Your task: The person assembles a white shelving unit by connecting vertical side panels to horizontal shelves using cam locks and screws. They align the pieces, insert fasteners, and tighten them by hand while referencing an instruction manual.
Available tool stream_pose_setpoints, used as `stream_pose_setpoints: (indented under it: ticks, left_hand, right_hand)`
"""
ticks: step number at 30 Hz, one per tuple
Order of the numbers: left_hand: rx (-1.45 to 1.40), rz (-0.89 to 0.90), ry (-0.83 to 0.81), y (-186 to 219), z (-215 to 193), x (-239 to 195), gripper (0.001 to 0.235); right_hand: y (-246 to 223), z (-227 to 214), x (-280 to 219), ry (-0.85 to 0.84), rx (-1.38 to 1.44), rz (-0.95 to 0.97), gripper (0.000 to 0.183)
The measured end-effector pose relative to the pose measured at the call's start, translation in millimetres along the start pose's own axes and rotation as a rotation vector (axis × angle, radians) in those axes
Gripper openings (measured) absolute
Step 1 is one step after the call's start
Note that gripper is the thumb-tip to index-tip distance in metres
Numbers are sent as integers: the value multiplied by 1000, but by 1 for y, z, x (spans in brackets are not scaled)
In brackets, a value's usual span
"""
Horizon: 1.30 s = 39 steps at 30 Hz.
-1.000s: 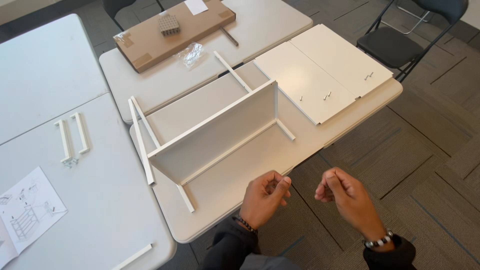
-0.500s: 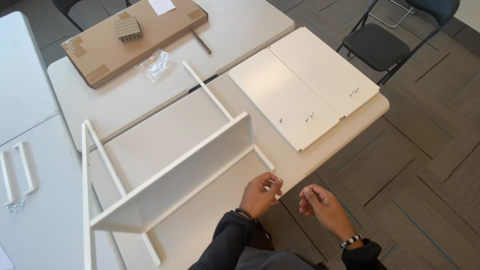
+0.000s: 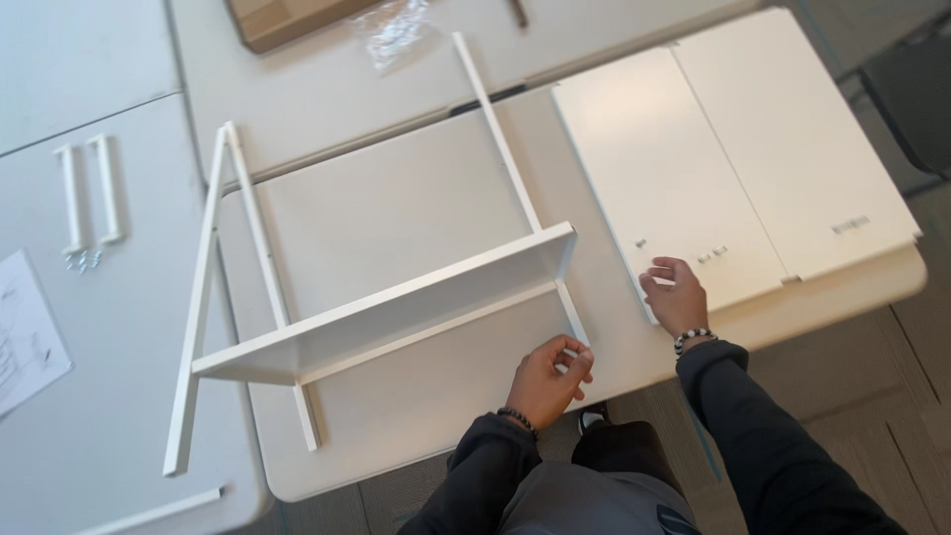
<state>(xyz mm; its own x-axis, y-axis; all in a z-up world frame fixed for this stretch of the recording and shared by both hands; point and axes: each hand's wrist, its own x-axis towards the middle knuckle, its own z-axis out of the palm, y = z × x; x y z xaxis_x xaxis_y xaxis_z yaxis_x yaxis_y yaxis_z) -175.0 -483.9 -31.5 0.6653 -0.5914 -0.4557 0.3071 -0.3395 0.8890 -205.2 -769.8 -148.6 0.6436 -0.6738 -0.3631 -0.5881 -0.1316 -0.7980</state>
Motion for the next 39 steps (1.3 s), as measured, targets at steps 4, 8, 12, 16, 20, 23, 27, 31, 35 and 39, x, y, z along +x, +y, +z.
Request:
stream_pose_setpoints:
  ticks: [4, 8, 12, 16, 20, 23, 27, 31, 35, 39]
  left_hand:
    - [-97, -101, 129, -19, 5, -9, 18]
    - [-155, -109, 248, -20, 17, -7, 21]
    - [-233, -144, 338, -12, 41, 4, 22]
    - [-254, -130, 450, 0, 81, 19, 16]
    - [-112, 81, 634, 60, 75, -2, 14]
    - [62, 142, 820, 90, 32, -27, 12]
    - [414, 15, 969, 123, -34, -75, 16]
    - [690, -156, 1013, 130, -74, -100, 23]
    - [860, -69, 897, 154, -113, -113, 25]
    - [969, -119, 669, 155, -195, -90, 34]
  right_hand:
    - [17, 3, 42, -1, -293, -23, 59]
    - [28, 4, 69, 32, -308, -140, 59]
    - [3, -1, 67, -85, -310, -157, 60]
    - [-37, -15, 56, -183, -256, -274, 54]
    - [-108, -14, 23, -469, -52, -238, 34]
    - [-144, -3, 12, -614, -23, -103, 34]
    - [-127, 36, 42, -672, -23, -48, 35]
    - [-141, 61, 50, -667, 95, -69, 35]
    - [-210, 50, 21, -700, 101, -120, 28]
    - [-301, 40, -36, -863, -116, -147, 28]
